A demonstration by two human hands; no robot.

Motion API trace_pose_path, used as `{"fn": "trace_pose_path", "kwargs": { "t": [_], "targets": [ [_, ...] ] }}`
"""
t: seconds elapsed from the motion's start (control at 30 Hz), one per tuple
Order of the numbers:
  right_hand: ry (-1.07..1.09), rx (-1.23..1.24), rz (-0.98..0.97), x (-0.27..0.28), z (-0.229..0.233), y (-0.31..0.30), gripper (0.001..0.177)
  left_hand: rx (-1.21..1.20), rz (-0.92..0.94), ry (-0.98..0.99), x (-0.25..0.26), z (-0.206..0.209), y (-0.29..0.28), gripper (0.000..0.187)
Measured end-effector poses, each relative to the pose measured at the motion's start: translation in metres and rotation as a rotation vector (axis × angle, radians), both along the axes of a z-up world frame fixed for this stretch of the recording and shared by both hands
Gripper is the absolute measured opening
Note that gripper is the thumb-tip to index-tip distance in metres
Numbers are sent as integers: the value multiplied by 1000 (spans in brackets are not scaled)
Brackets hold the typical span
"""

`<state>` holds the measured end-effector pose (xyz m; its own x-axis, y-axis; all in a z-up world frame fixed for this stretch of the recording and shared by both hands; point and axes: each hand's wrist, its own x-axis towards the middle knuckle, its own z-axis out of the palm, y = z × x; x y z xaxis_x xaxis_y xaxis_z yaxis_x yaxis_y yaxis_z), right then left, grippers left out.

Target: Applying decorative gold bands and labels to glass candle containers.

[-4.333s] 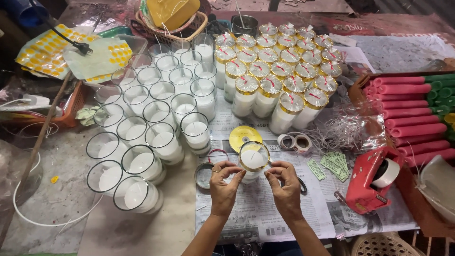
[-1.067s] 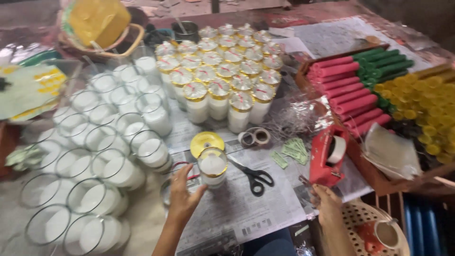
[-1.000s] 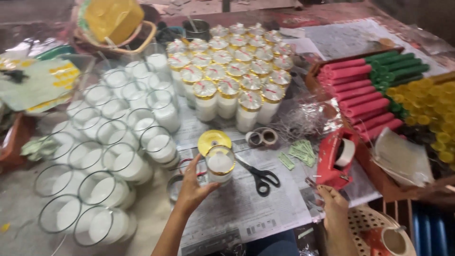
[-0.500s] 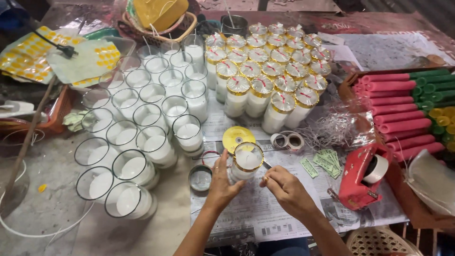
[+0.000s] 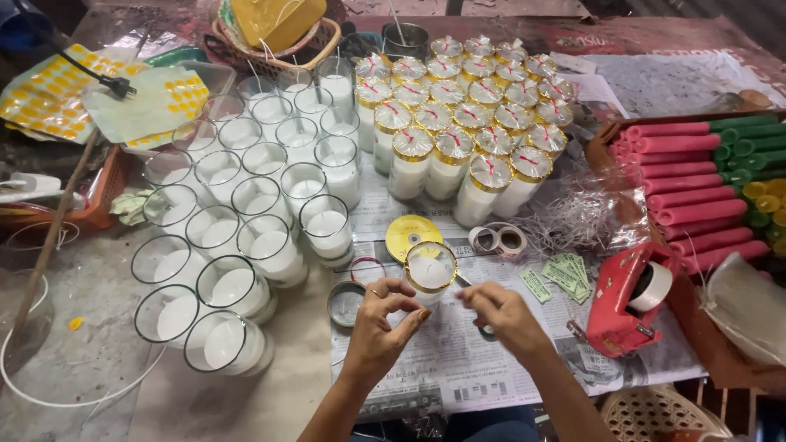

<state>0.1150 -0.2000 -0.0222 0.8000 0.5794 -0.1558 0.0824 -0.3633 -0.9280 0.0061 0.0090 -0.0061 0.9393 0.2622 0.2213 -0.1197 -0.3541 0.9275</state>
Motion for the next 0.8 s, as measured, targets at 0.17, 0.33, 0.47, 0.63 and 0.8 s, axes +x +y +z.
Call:
{"fn": "trace_pose_path", "kwargs": {
  "t": [0.17, 0.33, 0.47, 0.63, 0.8],
  "targets": [
    [500, 348, -178, -19, -16, -19, 76, -105, 20, -68, -7, 11, -5, 4],
    [424, 532, 39, -29, -30, -13, 102, -147, 32, -64, -8, 3, -7, 6],
    [286, 438, -168, -37, -11, 7, 26, -174, 50, -60, -6, -13, -5, 7],
    [-42, 354, -319, -25, -35, 18, 4, -217, 184, -47, 7, -40, -6, 9],
    [-301, 227, -378, -25, -24, 33, 7, -202, 314, -126, 20, -54, -12, 4]
  ]
}}
